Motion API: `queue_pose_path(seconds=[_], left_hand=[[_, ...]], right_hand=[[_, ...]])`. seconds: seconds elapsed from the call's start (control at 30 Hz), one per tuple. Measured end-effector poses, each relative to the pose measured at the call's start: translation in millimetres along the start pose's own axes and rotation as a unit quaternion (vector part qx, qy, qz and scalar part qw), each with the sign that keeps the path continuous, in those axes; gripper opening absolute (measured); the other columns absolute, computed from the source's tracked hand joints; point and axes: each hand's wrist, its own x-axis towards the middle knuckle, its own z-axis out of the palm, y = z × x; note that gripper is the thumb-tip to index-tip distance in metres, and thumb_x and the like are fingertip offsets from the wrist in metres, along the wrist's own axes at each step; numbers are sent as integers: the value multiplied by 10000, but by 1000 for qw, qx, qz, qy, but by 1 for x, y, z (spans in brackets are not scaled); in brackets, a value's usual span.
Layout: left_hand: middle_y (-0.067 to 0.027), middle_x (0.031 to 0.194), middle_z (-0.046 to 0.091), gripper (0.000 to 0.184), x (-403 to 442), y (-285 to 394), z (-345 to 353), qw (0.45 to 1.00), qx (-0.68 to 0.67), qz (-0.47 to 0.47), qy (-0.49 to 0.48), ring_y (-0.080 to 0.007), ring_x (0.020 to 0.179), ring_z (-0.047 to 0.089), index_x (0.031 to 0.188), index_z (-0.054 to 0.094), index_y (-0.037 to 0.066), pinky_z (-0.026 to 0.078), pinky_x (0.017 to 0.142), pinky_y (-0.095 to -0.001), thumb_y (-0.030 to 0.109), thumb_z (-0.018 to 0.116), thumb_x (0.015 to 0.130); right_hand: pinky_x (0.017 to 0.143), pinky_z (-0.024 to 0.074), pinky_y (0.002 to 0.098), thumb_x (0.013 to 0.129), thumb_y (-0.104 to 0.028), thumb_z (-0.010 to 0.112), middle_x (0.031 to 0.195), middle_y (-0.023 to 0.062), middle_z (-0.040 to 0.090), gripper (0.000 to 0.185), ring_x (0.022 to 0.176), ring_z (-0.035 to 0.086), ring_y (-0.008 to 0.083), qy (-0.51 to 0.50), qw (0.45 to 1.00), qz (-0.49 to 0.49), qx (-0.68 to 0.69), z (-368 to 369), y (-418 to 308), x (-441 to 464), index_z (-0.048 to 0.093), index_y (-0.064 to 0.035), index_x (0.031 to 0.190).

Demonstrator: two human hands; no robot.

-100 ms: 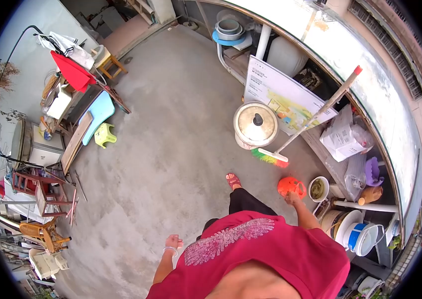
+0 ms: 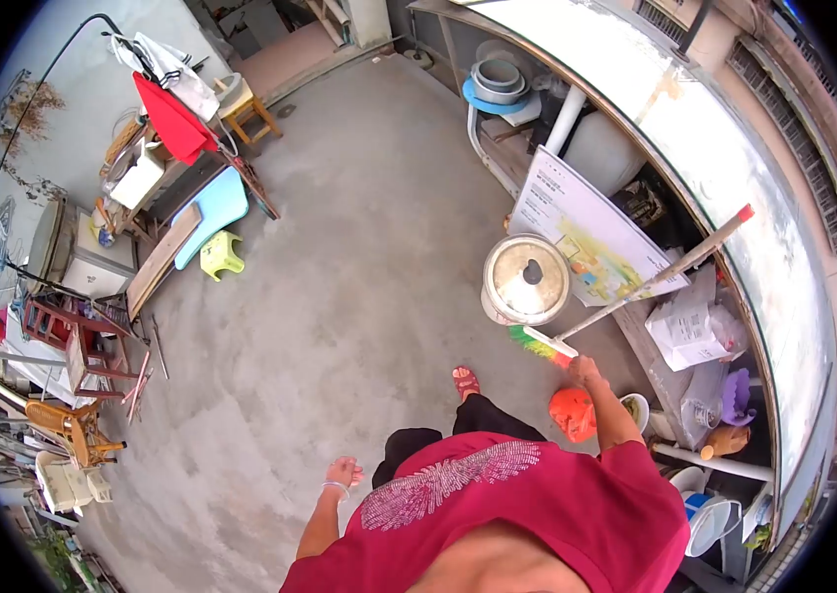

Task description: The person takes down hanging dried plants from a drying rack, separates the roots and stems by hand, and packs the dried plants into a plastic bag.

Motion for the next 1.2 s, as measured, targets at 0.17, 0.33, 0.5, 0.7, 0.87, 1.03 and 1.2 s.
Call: queue_pose_path(seconds=[0.17, 0.33, 0.5, 0.7, 0.87, 1.03, 1.2], left_hand=[[-142, 851, 657, 188, -32, -30, -71, 986, -42, -97, 128, -199, 589, 642, 1045, 531, 38, 511, 468, -315, 142, 460, 906], [-106, 955, 659, 289, -60, -32, -92, 861, 489, -137, -38, -291, 907, 626, 875, 682, 115, 503, 770, -397, 375, 586, 790], [-120, 982, 651, 287, 23, 2, -178, 925, 251, -284, -38, -311, 912, 623, 883, 682, 119, 505, 772, -403, 371, 585, 786], [-224, 1082, 584, 348, 170, 246, -324, 903, 383, 2, 194, -397, 1007, 555, 1137, 501, 33, 459, 865, -449, 240, 498, 858], [-243, 995, 605, 335, 265, 474, -364, 873, 315, 232, 291, -404, 958, 564, 1157, 490, 70, 449, 858, -463, 236, 499, 866], [-183, 1007, 622, 308, 333, 585, -312, 876, 255, 351, 211, -398, 929, 575, 1131, 502, 71, 465, 816, -465, 254, 489, 883], [-188, 1085, 590, 328, 388, 538, -306, 906, 334, 259, 28, -356, 1007, 559, 1101, 535, 64, 442, 879, -424, 272, 503, 850]], right_hand=[[737, 493, 455, 777, -203, 568, 859, 229, 630, 221, 843, 617, 368, 51, 993, -108, -17, -49, -123, 149, 651, 2, 778], [724, 504, 413, 740, -173, 566, 811, 191, 640, 187, 784, 634, 343, 59, 982, -171, 58, -50, -243, 209, 681, -38, 798], [744, 505, 396, 765, -230, 554, 852, 146, 654, 204, 815, 638, 308, -43, 968, -247, -7, -5, -330, 180, 665, -60, 781], [734, 514, 390, 724, -336, 590, 1029, 69, 635, 319, 938, 617, 270, -331, 944, 4, -2, 59, -350, 166, 642, -113, 947], [797, 495, 387, 769, -353, 603, 1097, 153, 615, 350, 990, 601, 302, -258, 958, 106, -63, -57, -474, 147, 655, -46, 929], [876, 464, 399, 762, -315, 631, 1132, 150, 592, 363, 1086, 547, 308, -297, 953, 26, -47, -24, -513, 318, 638, -69, 1028], [877, 465, 401, 753, -294, 637, 1142, 128, 591, 357, 1093, 548, 295, -269, 955, -62, -105, -90, -663, 499, 641, -83, 1041]])
